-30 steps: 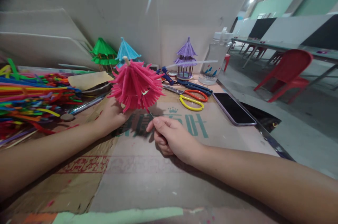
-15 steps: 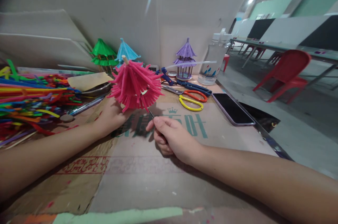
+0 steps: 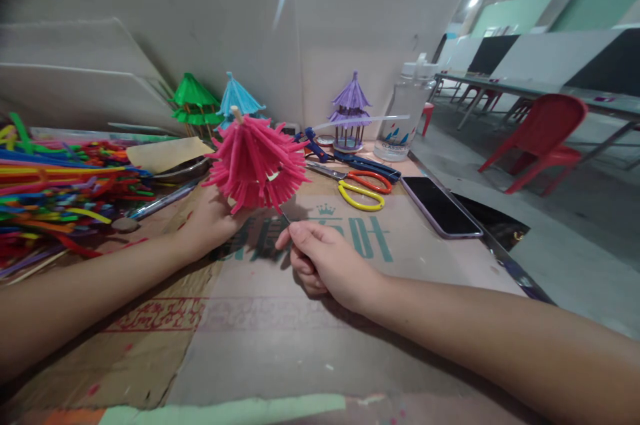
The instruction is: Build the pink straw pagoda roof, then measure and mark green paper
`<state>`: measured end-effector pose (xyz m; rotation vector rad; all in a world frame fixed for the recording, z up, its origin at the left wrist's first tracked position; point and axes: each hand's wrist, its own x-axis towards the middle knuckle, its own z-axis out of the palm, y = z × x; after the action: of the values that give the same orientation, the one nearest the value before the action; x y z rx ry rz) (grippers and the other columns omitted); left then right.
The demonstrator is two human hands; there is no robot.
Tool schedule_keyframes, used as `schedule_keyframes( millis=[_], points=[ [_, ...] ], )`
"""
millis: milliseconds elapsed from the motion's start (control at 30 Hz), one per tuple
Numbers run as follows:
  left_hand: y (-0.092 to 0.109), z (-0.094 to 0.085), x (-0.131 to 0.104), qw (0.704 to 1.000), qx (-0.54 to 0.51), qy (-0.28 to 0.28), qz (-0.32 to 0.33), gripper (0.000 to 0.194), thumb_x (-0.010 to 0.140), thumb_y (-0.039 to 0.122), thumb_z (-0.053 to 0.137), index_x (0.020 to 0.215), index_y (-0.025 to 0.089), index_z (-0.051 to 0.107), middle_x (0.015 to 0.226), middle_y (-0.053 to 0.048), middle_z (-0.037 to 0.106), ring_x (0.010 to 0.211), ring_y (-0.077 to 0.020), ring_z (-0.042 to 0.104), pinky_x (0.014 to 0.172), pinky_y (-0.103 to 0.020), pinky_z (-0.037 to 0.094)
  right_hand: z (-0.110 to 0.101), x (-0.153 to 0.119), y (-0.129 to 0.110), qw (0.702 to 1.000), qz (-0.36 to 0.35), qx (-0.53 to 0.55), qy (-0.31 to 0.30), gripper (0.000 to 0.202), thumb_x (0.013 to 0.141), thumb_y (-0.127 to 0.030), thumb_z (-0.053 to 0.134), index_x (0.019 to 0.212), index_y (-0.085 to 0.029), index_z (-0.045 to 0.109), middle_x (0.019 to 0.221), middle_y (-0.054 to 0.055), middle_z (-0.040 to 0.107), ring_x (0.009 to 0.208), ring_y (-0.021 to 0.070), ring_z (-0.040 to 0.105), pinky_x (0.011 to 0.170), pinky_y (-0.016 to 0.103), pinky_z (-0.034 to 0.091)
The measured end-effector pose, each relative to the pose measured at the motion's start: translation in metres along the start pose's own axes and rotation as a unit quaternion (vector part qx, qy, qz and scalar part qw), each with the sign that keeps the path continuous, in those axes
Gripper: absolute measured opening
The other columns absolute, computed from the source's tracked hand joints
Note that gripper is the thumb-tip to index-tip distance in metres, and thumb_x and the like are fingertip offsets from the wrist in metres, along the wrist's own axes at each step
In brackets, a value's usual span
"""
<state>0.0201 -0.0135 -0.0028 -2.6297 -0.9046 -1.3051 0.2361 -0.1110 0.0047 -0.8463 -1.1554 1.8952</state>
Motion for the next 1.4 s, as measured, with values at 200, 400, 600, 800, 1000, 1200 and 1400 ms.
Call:
schedule_keyframes(
  millis=[200, 400, 600, 800, 1000, 1200, 1400],
  points=[
    [-0.0022, 0.0008, -0.0023, 1.0, -0.001, -0.01, -0.022, 0.021, 0.084, 0.014, 0.058, 0.103, 0.018, 0.067, 0.099, -0.008, 0.073, 0.1, -0.0261, 0.066, 0.09, -0.04, 0.054, 0.0, 0.0, -0.001, 1.0, 0.001, -0.003, 0.0, 0.031, 0.095, -0.049, 0.055, 0.09, -0.019, 0.055, 0.048, -0.011, 0.034, 0.036, 0.0024, 0.017, 0.033, 0.013, 0.016],
    [-0.0047, 0.0014, -0.0041, 0.999, 0.003, 0.003, -0.038, 0.029, 0.081, 0.014, 0.058, 0.109, 0.019, 0.064, 0.098, -0.007, 0.073, 0.101, -0.0265, 0.066, 0.094, -0.043, 0.053, -0.001, 0.0003, -0.0004, 1.0, 0.003, -0.003, -0.001, 0.03, 0.095, -0.049, 0.054, 0.09, -0.019, 0.055, 0.048, -0.012, 0.035, 0.036, 0.0024, 0.017, 0.033, 0.013, 0.015],
    [-0.0024, 0.0004, -0.0016, 0.999, -0.016, -0.009, -0.032, 0.031, 0.079, 0.01, 0.057, 0.106, 0.02, 0.065, 0.095, -0.007, 0.073, 0.096, -0.0258, 0.068, 0.091, -0.042, 0.055, -0.0009, 0.0005, -0.0004, 1.0, 0.002, -0.008, -0.003, 0.03, 0.095, -0.049, 0.054, 0.088, -0.019, 0.055, 0.048, -0.012, 0.034, 0.036, 0.0025, 0.015, 0.033, 0.014, 0.015],
    [-0.0013, 0.0007, -0.0017, 0.999, -0.007, -0.008, -0.046, 0.029, 0.08, 0.012, 0.057, 0.107, 0.02, 0.066, 0.097, -0.007, 0.073, 0.097, -0.0263, 0.067, 0.094, -0.044, 0.053, -0.0008, 0.0, -0.0013, 1.0, 0.001, -0.007, 0.001, 0.031, 0.094, -0.05, 0.055, 0.09, -0.019, 0.055, 0.049, -0.011, 0.035, 0.036, 0.0026, 0.017, 0.034, 0.014, 0.015],
    [-0.0004, -0.0004, 0.0005, 0.999, -0.018, -0.007, -0.031, 0.028, 0.081, 0.012, 0.057, 0.106, 0.02, 0.065, 0.095, -0.007, 0.073, 0.094, -0.0258, 0.068, 0.089, -0.041, 0.055, -0.0003, 0.0008, -0.0007, 1.0, 0.001, -0.011, 0.0, 0.032, 0.094, -0.051, 0.056, 0.089, -0.019, 0.054, 0.049, -0.012, 0.034, 0.036, 0.0025, 0.016, 0.033, 0.014, 0.014],
    [0.0005, -0.001, 0.0012, 0.999, -0.009, -0.013, -0.04, 0.029, 0.08, 0.013, 0.058, 0.108, 0.02, 0.066, 0.097, -0.007, 0.073, 0.095, -0.026, 0.068, 0.089, -0.041, 0.055, -0.0003, 0.0015, -0.0009, 1.0, 0.002, -0.014, 0.004, 0.031, 0.094, -0.05, 0.055, 0.089, -0.019, 0.055, 0.048, -0.012, 0.034, 0.036, 0.0025, 0.016, 0.033, 0.014, 0.015],
    [0.0015, -0.0012, 0.0018, 0.999, -0.015, -0.019, -0.043, 0.027, 0.085, 0.017, 0.058, 0.11, 0.021, 0.066, 0.099, -0.008, 0.073, 0.096, -0.0257, 0.067, 0.09, -0.042, 0.055, 0.0017, 0.0005, -0.0021, 1.0, 0.004, -0.025, 0.014, 0.031, 0.094, -0.049, 0.054, 0.088, -0.019, 0.054, 0.048, -0.012, 0.033, 0.036, 0.0025, 0.015, 0.033, 0.014, 0.014]
  ],
)
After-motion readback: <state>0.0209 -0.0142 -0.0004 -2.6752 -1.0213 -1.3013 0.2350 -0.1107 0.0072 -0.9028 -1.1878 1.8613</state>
